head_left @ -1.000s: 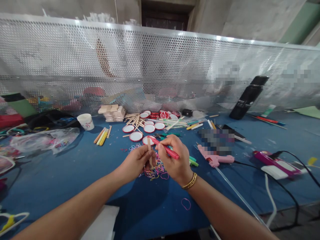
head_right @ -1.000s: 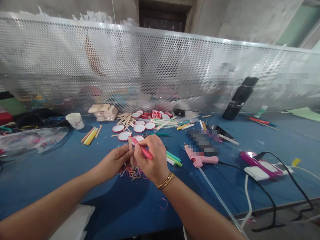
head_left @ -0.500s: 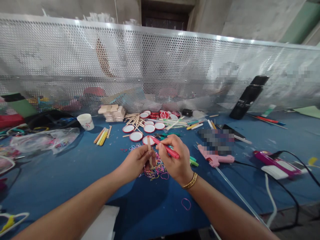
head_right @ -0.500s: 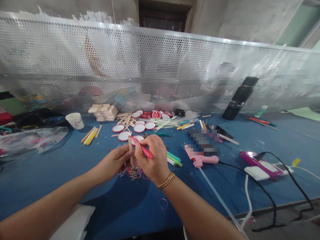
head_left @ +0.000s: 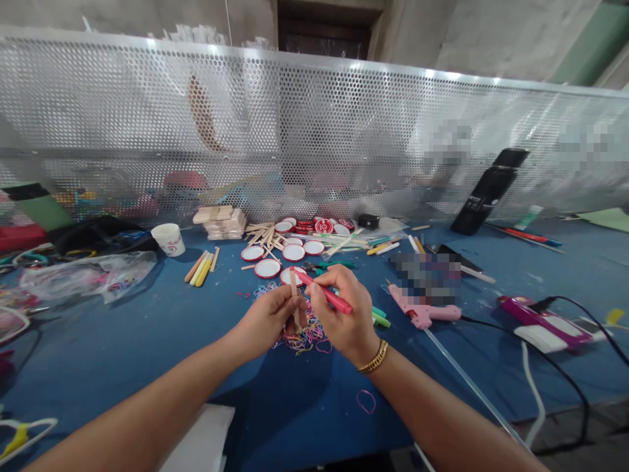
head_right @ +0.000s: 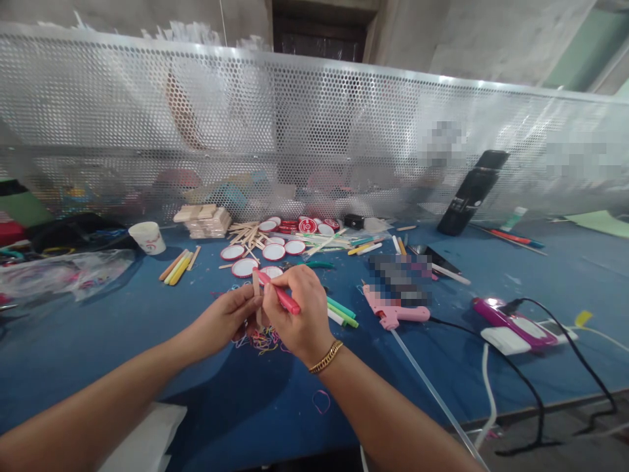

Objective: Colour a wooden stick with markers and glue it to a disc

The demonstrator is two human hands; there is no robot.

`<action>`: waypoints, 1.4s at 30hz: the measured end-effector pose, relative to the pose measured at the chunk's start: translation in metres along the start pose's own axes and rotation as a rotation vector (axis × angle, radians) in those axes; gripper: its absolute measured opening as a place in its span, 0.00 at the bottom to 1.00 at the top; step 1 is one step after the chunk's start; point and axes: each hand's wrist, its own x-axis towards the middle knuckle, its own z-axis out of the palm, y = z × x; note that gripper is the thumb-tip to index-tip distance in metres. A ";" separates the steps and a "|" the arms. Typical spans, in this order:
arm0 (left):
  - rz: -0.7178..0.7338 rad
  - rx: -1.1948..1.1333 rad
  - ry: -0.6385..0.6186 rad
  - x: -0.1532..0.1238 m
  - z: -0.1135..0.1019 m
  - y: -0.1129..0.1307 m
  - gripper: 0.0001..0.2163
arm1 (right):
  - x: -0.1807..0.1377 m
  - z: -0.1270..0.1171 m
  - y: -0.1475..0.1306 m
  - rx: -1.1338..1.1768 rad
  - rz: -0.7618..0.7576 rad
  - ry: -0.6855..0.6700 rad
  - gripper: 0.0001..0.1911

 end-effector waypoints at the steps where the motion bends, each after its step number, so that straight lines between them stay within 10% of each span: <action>1: 0.002 0.005 -0.003 0.000 0.000 -0.001 0.15 | 0.000 0.001 0.000 0.002 -0.002 -0.004 0.04; 42: 0.019 0.021 -0.013 0.001 -0.001 -0.003 0.16 | -0.002 0.002 0.000 0.015 0.002 -0.018 0.04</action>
